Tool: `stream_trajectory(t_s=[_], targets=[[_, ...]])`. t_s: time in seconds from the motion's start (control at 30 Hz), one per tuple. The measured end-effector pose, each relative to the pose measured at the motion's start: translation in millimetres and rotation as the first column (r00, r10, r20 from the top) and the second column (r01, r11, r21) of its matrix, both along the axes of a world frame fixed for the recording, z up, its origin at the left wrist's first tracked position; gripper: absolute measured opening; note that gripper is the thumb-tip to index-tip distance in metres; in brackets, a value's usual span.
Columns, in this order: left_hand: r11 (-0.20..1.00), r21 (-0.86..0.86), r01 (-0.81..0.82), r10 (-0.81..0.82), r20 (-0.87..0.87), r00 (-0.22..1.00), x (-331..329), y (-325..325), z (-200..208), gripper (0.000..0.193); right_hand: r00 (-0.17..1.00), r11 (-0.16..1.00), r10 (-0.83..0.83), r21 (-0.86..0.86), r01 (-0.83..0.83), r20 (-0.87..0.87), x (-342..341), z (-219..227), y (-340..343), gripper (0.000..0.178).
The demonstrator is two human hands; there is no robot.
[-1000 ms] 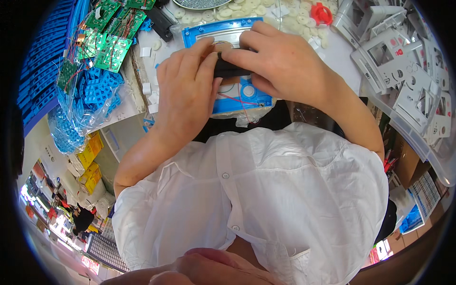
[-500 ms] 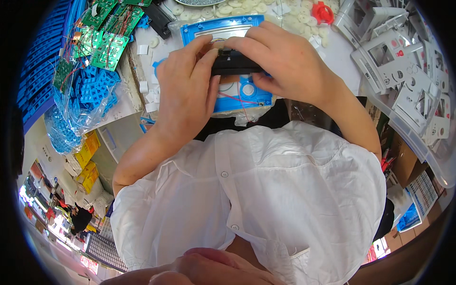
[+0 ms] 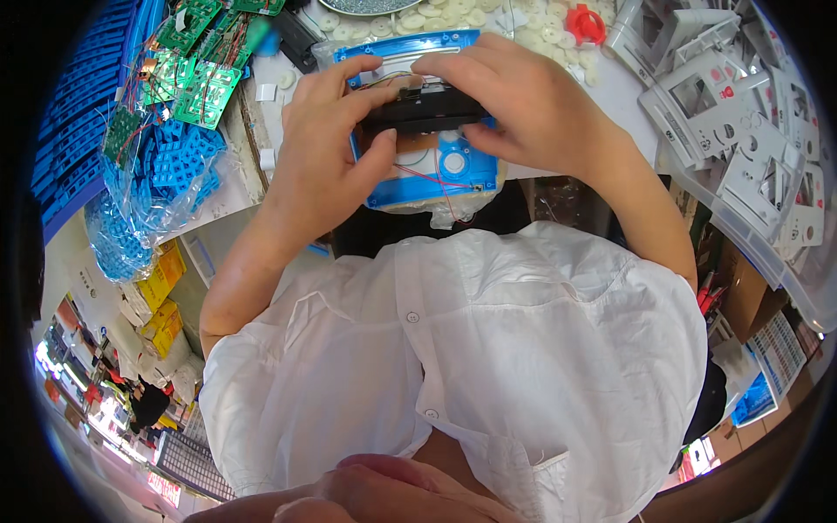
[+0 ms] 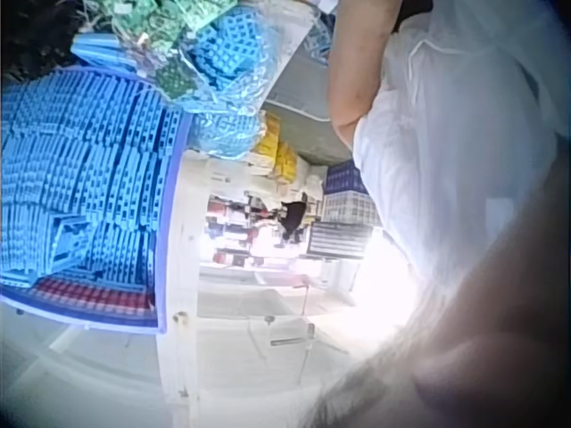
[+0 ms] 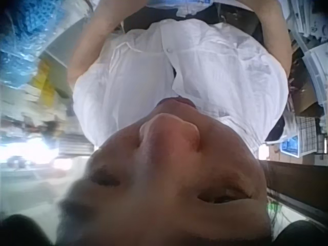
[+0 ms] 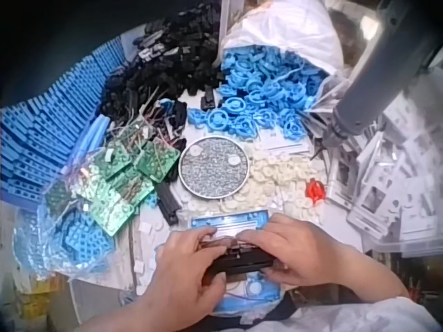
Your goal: Assembling small blue electronic devices by installing internal components and fastening the casing with an electric screwdriver.
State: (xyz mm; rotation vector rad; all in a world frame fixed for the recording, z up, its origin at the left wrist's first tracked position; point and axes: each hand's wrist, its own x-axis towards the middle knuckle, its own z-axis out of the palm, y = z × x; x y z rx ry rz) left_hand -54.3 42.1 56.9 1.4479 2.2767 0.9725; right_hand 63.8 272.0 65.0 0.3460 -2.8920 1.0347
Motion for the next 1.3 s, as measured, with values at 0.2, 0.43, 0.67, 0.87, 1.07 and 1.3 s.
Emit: stream_trajectory(t_s=[0.2,0.43,0.67,0.87,1.07,1.3], targets=[[0.998,-0.052,0.021,-0.023,-0.051,0.998,0.4,1.2,9.0,0.043,1.0,1.0,0.008,0.003,-0.008,-0.002,-1.4,1.5,0.1,0.066],[0.987,0.162,-0.014,0.036,-0.132,0.991,-64.0,34.1,-4.1,0.021,1.0,1.0,0.005,-0.007,-0.005,-0.013,0.4,0.2,3.0,0.067],[0.967,-0.245,-0.071,-0.098,-0.616,0.782,-130.1,105.5,-30.0,0.014,1.0,1.0,-0.009,0.022,0.009,0.0,1.8,1.4,2.3,0.068],[0.995,-0.062,-0.08,0.025,-0.617,0.787,-123.6,113.7,-47.2,0.021,0.998,0.998,-0.054,0.038,0.055,-0.029,10.1,-2.5,1.5,0.068],[0.988,-0.113,-0.104,0.023,-0.558,0.829,-122.0,109.7,-42.4,0.025,0.999,0.998,-0.04,0.051,0.042,-0.036,10.6,3.1,-2.4,0.067],[0.977,0.211,-0.005,0.078,-0.337,0.938,-72.1,56.6,26.9,0.009,0.706,0.895,-0.445,-0.235,0.38,-0.552,29.7,22.8,40.8,0.054]])
